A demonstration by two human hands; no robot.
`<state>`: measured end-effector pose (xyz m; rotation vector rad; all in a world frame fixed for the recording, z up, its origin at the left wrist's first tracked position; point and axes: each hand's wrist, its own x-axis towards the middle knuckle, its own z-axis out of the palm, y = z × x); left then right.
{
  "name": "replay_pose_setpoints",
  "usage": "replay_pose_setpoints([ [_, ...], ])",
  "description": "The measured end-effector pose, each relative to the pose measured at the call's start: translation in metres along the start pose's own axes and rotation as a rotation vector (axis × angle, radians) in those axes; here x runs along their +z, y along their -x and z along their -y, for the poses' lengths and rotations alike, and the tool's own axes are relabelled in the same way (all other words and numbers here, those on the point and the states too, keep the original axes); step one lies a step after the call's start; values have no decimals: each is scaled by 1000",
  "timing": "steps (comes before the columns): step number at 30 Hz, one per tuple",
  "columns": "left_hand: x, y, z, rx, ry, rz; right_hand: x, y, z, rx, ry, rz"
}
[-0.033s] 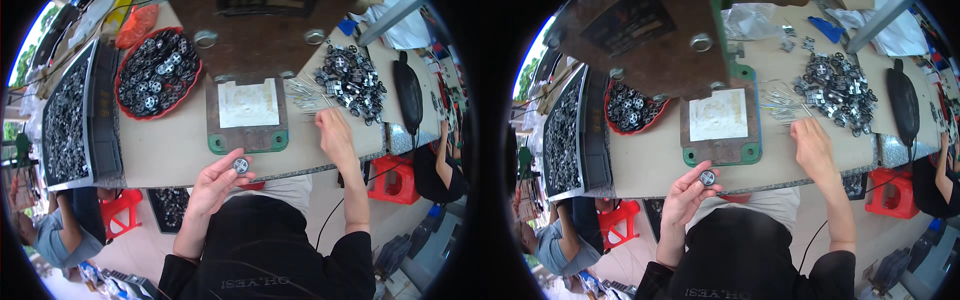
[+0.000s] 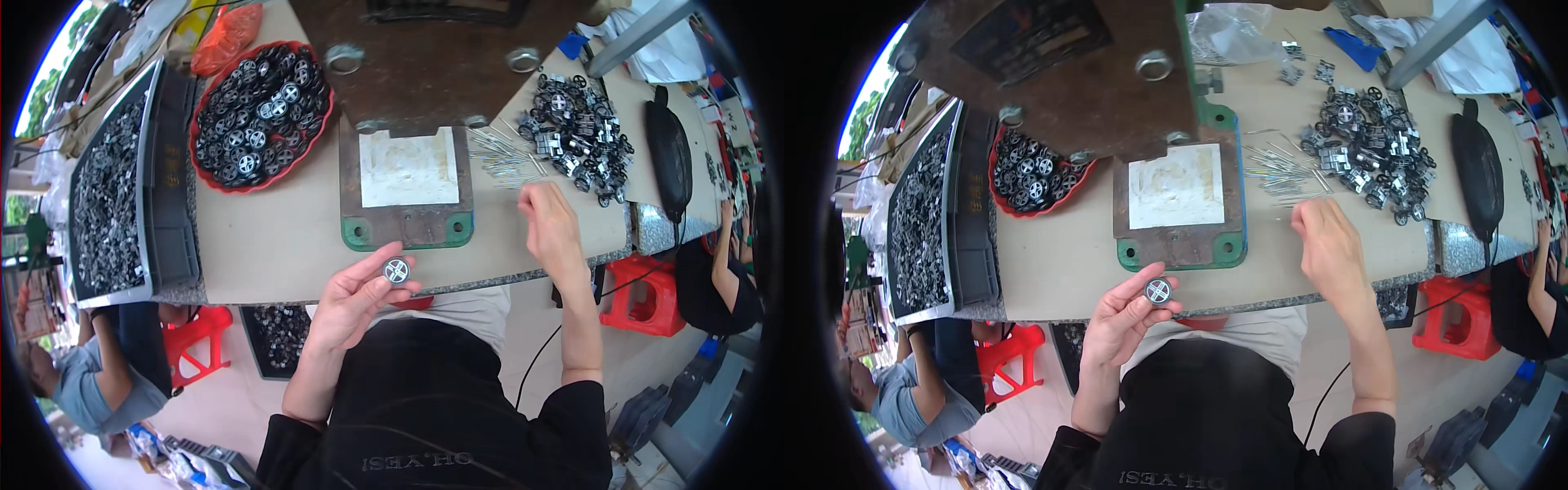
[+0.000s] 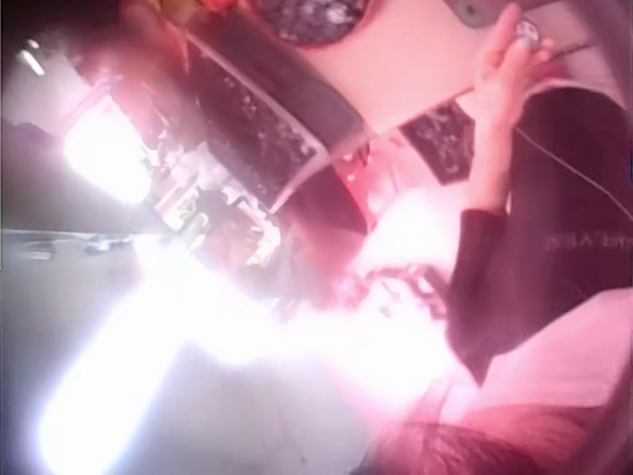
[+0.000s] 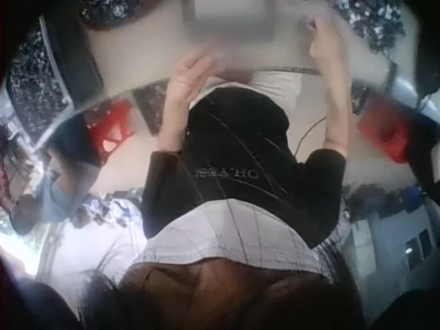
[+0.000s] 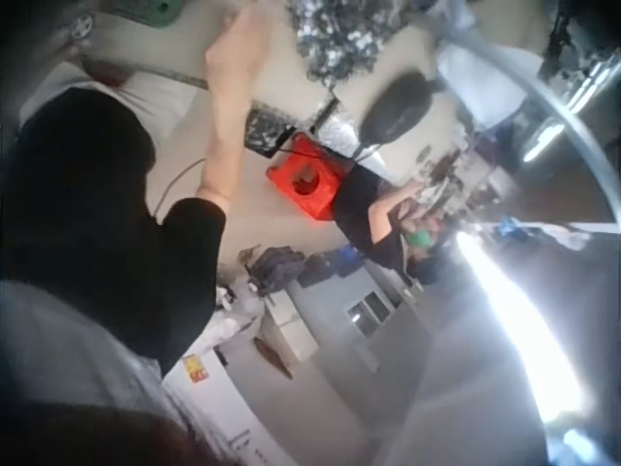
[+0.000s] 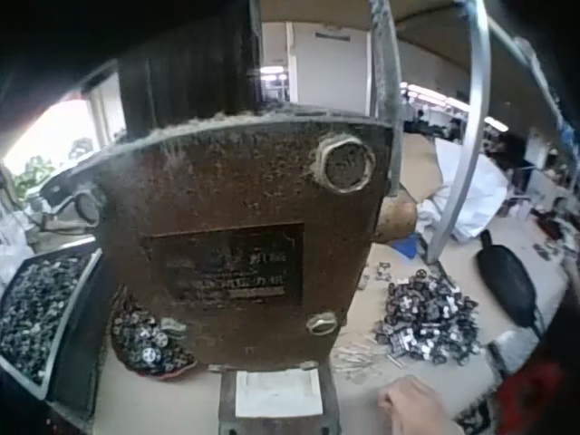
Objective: The person assembles small mechanical components by hand, pressing various small pins and metal discs into plastic components using a hand-operated press.
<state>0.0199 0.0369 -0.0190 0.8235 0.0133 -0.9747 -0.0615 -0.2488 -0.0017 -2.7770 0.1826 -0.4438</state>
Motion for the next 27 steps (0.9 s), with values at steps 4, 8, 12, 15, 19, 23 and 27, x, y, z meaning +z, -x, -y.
replay_pose_setpoints([
  [4, -2, -2, 7, 29, -8, 72, -11, 8, 53, -74, -355, 4],
  [8, 2, -4, 9, 61, -69, 83, -3, 13, 85, -231, -463, 31],
  [12, 6, -5, 10, 72, -40, 89, 5, 13, 89, -255, -479, 35],
  [15, 4, -3, 10, 73, -96, 82, 8, 13, 89, -272, -463, 33],
  [19, 5, -3, 9, 70, -132, 107, 9, 12, 90, -283, -436, 23],
  [23, 10, -2, 8, 128, -236, 70, 5, 11, 90, -330, -371, 47],
  [27, 11, -3, 9, 171, -309, 50, -2, 8, 91, -391, -254, 86],
])
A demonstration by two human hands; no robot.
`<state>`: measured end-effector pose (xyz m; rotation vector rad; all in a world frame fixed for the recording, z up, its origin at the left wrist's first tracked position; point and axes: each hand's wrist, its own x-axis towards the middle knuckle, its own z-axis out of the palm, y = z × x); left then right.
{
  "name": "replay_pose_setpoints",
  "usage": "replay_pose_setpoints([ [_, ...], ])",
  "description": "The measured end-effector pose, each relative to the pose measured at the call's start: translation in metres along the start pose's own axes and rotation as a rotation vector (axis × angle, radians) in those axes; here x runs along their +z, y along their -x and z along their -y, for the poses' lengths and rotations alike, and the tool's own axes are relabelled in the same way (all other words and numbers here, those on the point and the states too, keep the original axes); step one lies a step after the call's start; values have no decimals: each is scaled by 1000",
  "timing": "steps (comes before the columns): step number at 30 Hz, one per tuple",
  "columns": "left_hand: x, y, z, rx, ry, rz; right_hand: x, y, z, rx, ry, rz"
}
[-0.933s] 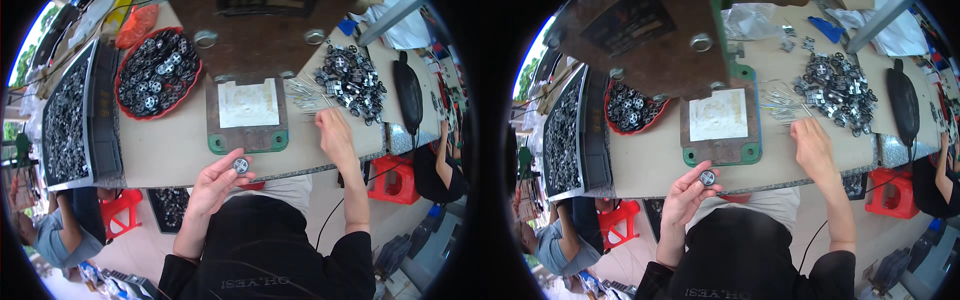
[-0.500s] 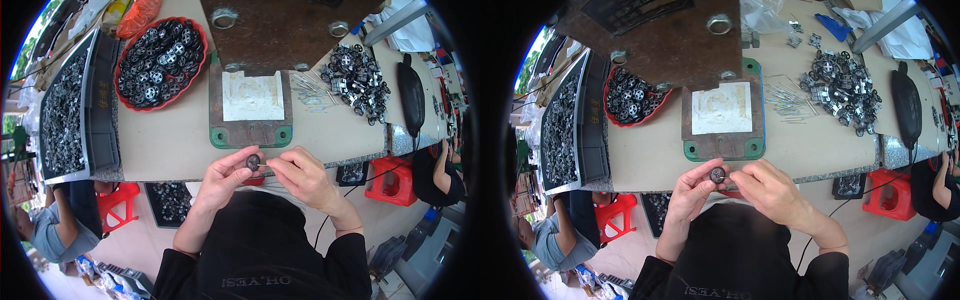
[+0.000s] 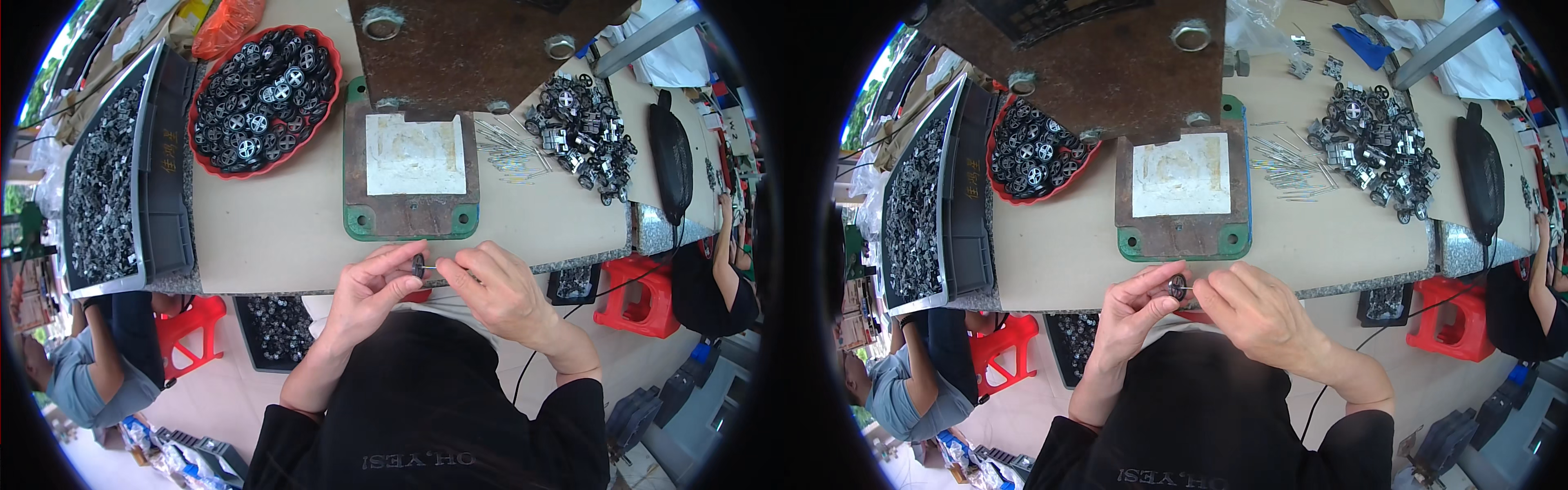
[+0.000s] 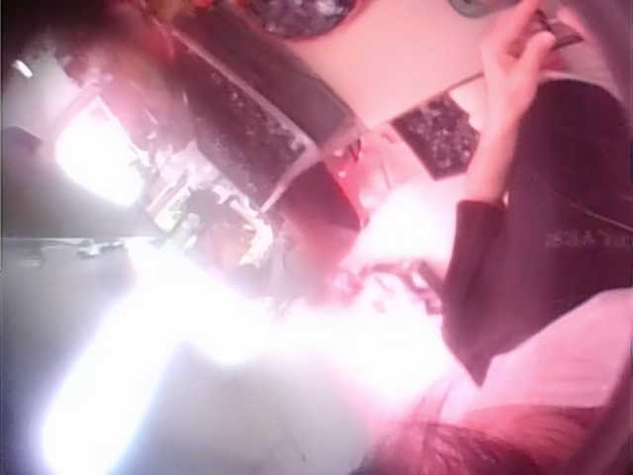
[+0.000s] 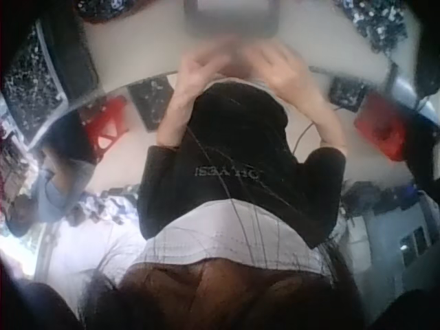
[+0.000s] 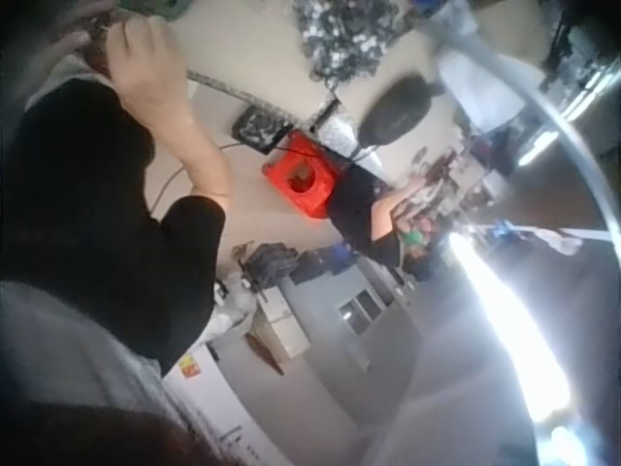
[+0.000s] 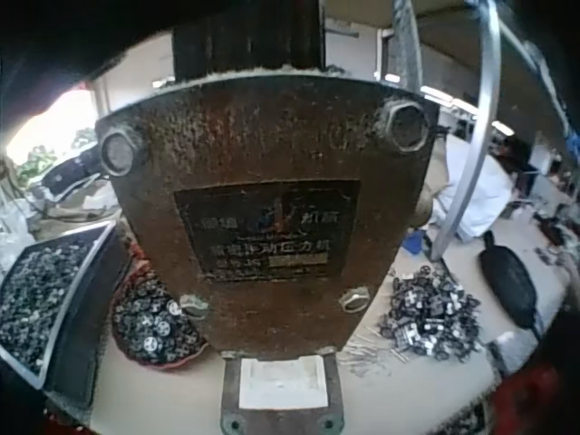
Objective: The person assembles small mechanical components by hand, pressing various small pins and metal discs into plastic components using a hand-operated press.
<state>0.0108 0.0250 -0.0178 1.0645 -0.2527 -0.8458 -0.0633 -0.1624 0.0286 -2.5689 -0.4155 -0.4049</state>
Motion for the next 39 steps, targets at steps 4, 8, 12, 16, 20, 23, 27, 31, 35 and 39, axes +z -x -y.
replay_pose_setpoints([
  [4, 2, 2, -4, 56, -238, -9, 5, 2, -4, -5, -47, -16],
  [8, 3, -1, -8, 194, -528, 2, 13, 2, -9, 147, -344, -73],
  [12, 4, -5, -6, 445, -814, 24, 11, 5, -8, 239, -429, -41],
  [16, 0, -8, -2, 731, -1019, 74, 16, 8, -8, 346, -526, -26],
  [20, 5, -1, 1, 170, -418, -94, 19, 9, -11, 28, -155, -159],
  [23, 4, 0, 5, 55, -71, -80, 14, 9, -11, -139, 32, -172],
  [27, 9, 2, 1, 121, -305, -68, 16, 12, -13, -109, 46, -164],
  [31, 5, -1, 1, 461, -803, 32, 15, 14, -12, 70, -256, -140],
  [35, 11, 5, 6, 341, -505, 7, 14, 17, -6, 199, -433, -126],
  [39, 15, 9, 6, 41, 0, -50, 12, 21, 1, 77, -247, -233],
])
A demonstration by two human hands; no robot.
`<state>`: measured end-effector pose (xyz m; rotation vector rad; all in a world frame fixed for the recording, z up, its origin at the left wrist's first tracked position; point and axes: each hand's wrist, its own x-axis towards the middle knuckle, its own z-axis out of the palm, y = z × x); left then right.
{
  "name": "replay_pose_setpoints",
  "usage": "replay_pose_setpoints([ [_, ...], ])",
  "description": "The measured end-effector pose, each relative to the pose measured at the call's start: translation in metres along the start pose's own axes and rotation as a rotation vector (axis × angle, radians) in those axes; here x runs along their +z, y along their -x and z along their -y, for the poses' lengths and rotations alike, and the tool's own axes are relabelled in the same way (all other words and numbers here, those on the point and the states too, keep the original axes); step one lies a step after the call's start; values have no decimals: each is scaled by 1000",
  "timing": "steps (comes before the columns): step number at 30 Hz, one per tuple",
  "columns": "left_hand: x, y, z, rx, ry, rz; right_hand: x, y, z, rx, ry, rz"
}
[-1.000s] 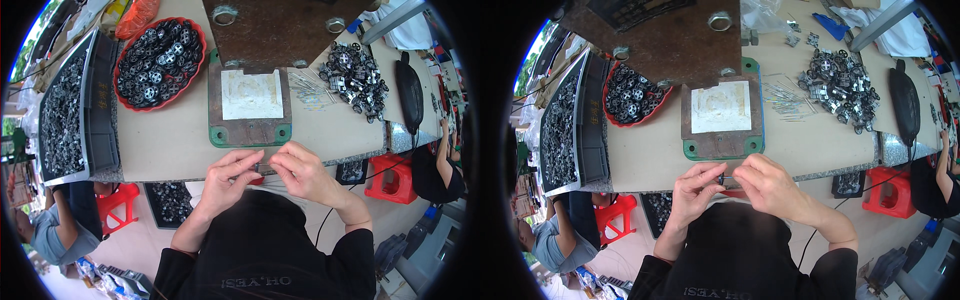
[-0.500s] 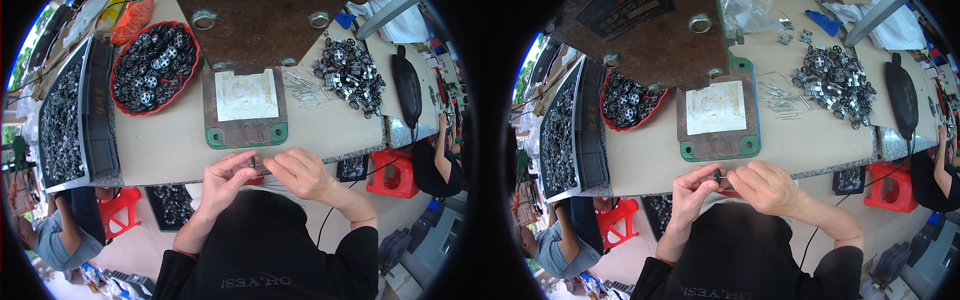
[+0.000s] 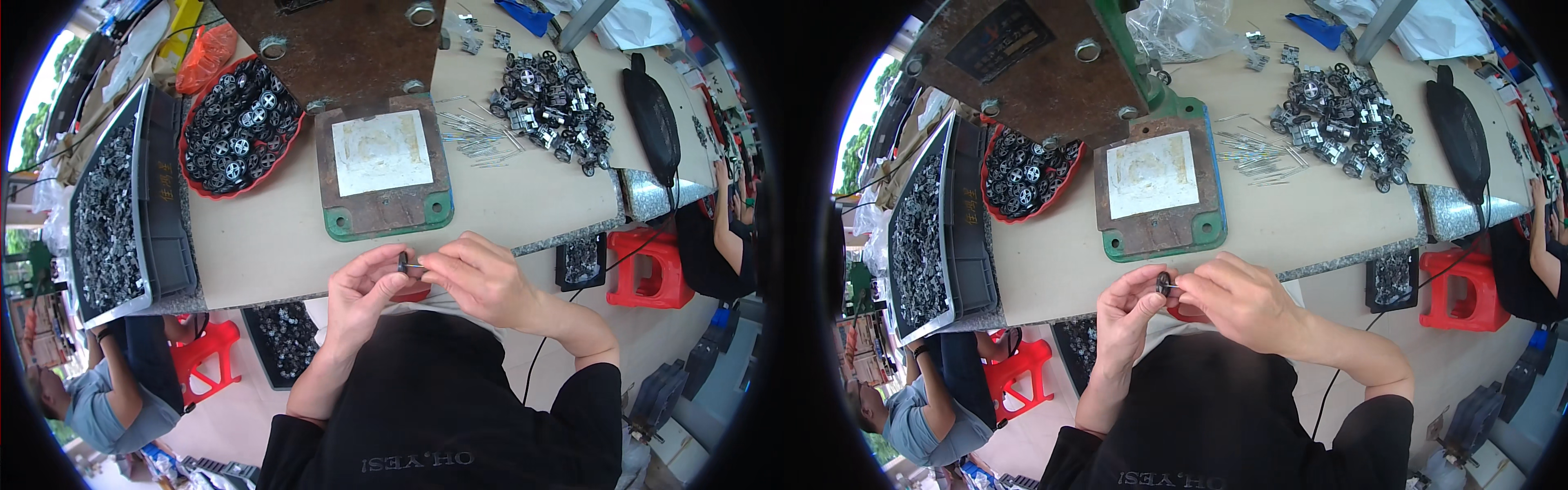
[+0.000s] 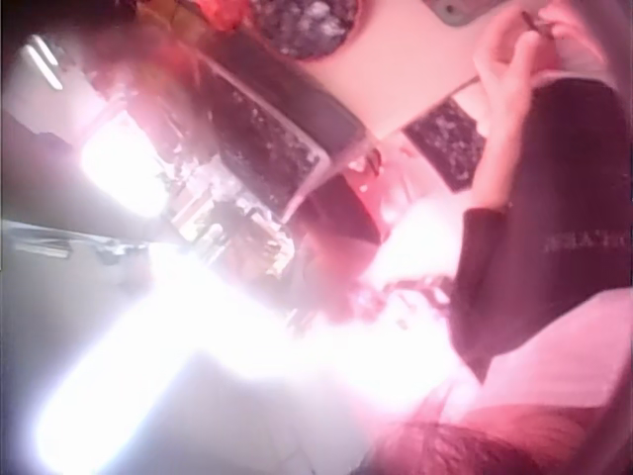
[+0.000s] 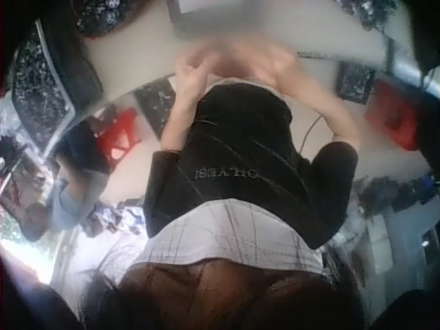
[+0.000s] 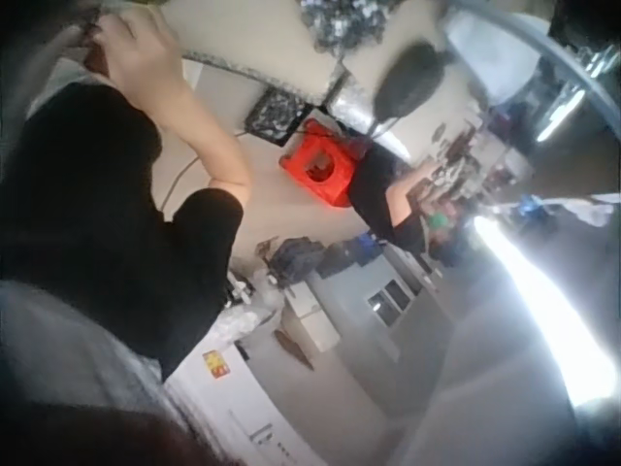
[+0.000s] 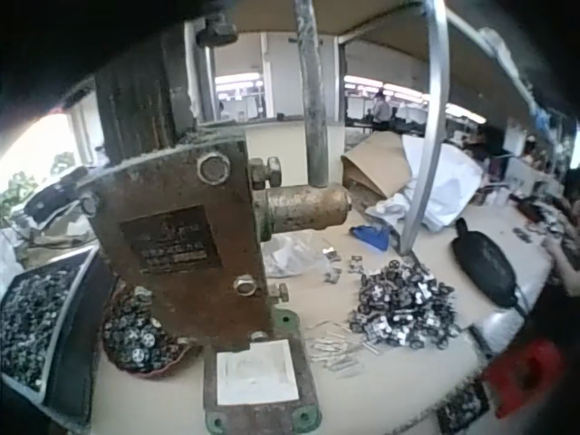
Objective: The person assembles small mechanical components by hand, pressing various small pins and metal discs into plastic components using a hand-operated press.
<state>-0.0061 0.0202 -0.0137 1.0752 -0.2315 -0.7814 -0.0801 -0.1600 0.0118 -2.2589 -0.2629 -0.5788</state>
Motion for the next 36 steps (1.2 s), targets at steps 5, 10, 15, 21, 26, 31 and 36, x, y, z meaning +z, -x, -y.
replay_pose_setpoints([
  [5, 2, 6, 5, -39, 155, 67, -9, 2, 8, -242, 199, -49],
  [10, 11, 11, 8, 11, 113, 56, -7, 12, 7, -195, 199, -104],
  [15, 22, 12, 1, 49, -113, -50, -12, 6, 14, -148, 192, -36],
  [21, 7, 5, 6, 5, -92, -202, -27, -22, -8, -83, 62, -24],
  [26, -3, -4, -6, 13, -15, -211, -98, -109, -140, 505, 284, 33],
  [31, 1, -13, -13, -54, 73, -178, -128, -173, -257, 758, 672, -82],
  [36, 4, -11, -14, -77, 82, -164, -130, -175, -289, 927, 739, -13],
])
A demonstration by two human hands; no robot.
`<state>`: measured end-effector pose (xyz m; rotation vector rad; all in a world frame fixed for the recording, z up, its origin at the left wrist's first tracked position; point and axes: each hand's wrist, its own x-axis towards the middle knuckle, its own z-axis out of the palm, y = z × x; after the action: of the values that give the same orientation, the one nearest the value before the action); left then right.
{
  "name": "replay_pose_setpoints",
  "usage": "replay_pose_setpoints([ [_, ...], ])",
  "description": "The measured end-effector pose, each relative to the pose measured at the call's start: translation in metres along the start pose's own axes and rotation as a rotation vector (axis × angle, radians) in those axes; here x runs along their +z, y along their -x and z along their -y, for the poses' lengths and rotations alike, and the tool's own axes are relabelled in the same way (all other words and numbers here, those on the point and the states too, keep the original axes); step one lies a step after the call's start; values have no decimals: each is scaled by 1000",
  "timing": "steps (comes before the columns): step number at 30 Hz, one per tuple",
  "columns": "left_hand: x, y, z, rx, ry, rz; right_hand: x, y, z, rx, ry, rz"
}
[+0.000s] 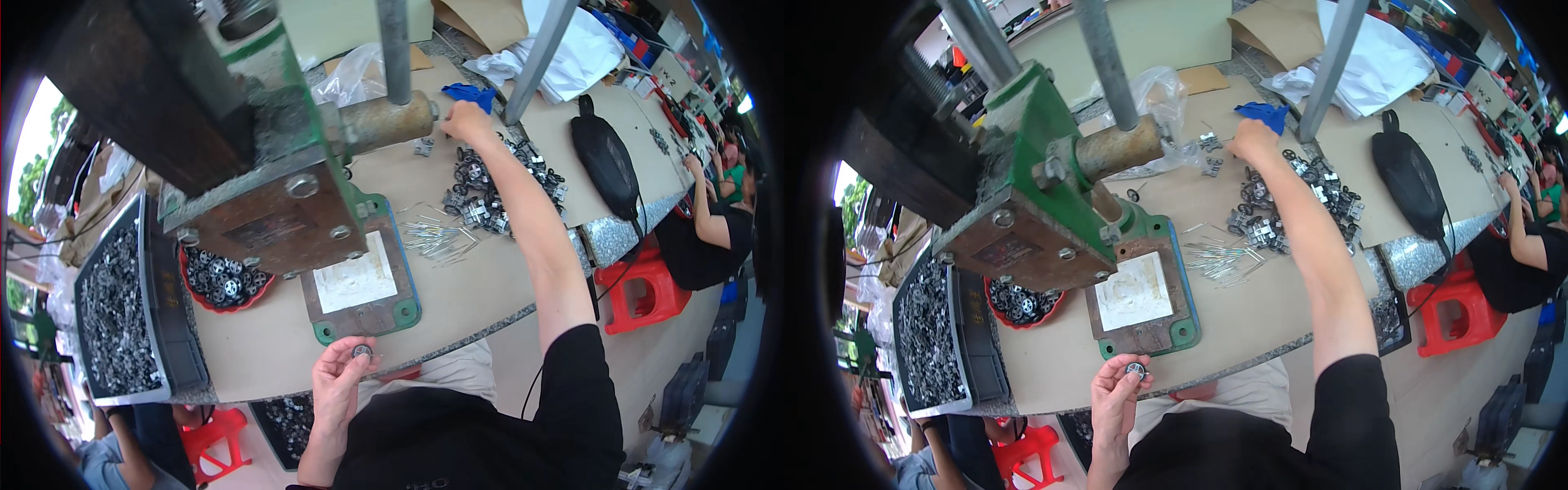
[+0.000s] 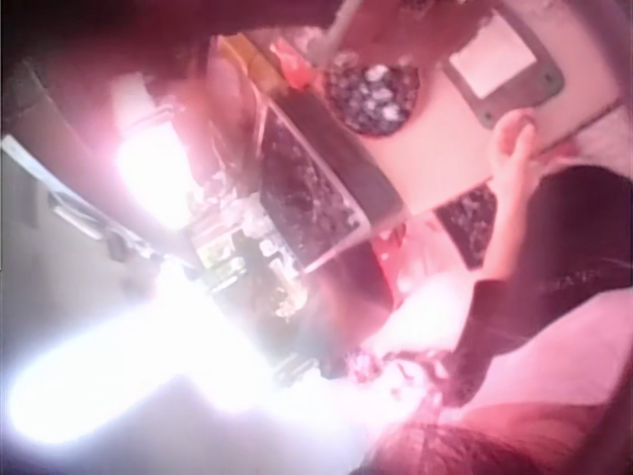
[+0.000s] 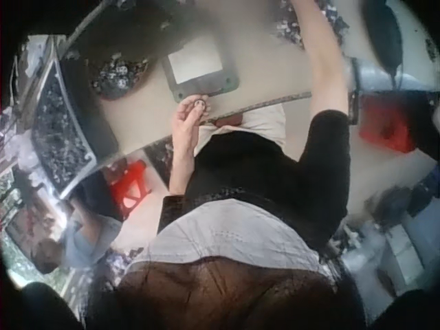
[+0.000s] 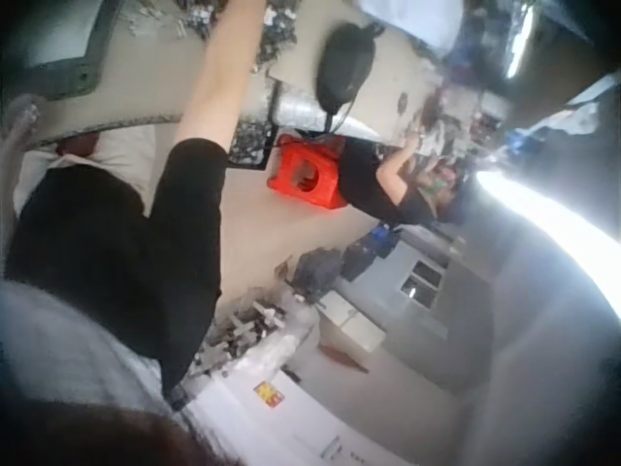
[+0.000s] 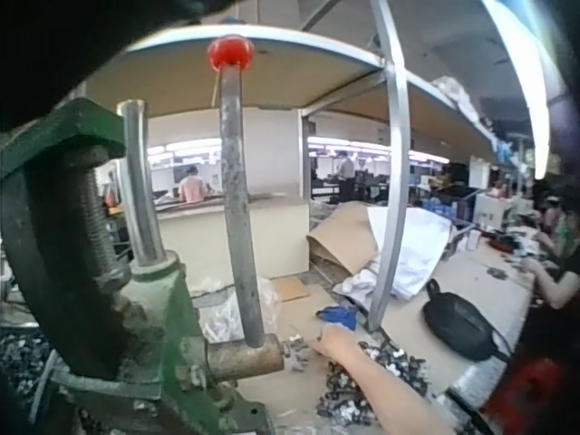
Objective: The person assembles small mechanical components by hand, pressing various small pins and metal discs into plastic components using a hand-operated press.
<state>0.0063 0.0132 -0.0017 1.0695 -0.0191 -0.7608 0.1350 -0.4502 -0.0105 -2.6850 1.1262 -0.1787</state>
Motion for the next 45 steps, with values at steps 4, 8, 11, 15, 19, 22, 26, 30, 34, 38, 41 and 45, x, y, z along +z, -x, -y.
replay_pose_setpoints([
  [4, -7, 2, 2, 40, 3, -4, -48, 95, 20, -359, -607, -25],
  [8, -2, -1, 1, 41, -61, 40, -51, 236, 18, -381, -1245, 363],
  [11, 8, -4, -1, 63, -112, 73, -26, 305, 22, -275, -1439, 526],
  [15, 12, 0, 4, 144, -176, 83, 13, 343, 30, -307, -1546, 542],
  [19, 6, 7, 9, 163, -233, 49, 22, 355, 34, -274, -1598, 536],
  [22, 3, 12, 9, 236, -293, -1, 17, 357, 37, -336, -1475, 421],
  [26, 1, 14, 8, 330, -437, -78, 9, 356, 40, -482, -1257, 293],
  [30, -2, 10, 10, 547, -715, -127, 0, 354, 47, -687, -1032, 133],
  [34, -1, 8, 9, 590, -758, -155, -2, 354, 45, -697, -983, 99],
  [38, 0, 8, 10, 613, -770, -148, -4, 354, 45, -733, -936, 77],
  [41, 1, 9, 10, 657, -821, -157, -5, 353, 45, -763, -915, 49],
  [45, 2, 8, 5, 822, -996, -146, -10, 351, 45, -918, -680, -71],
])
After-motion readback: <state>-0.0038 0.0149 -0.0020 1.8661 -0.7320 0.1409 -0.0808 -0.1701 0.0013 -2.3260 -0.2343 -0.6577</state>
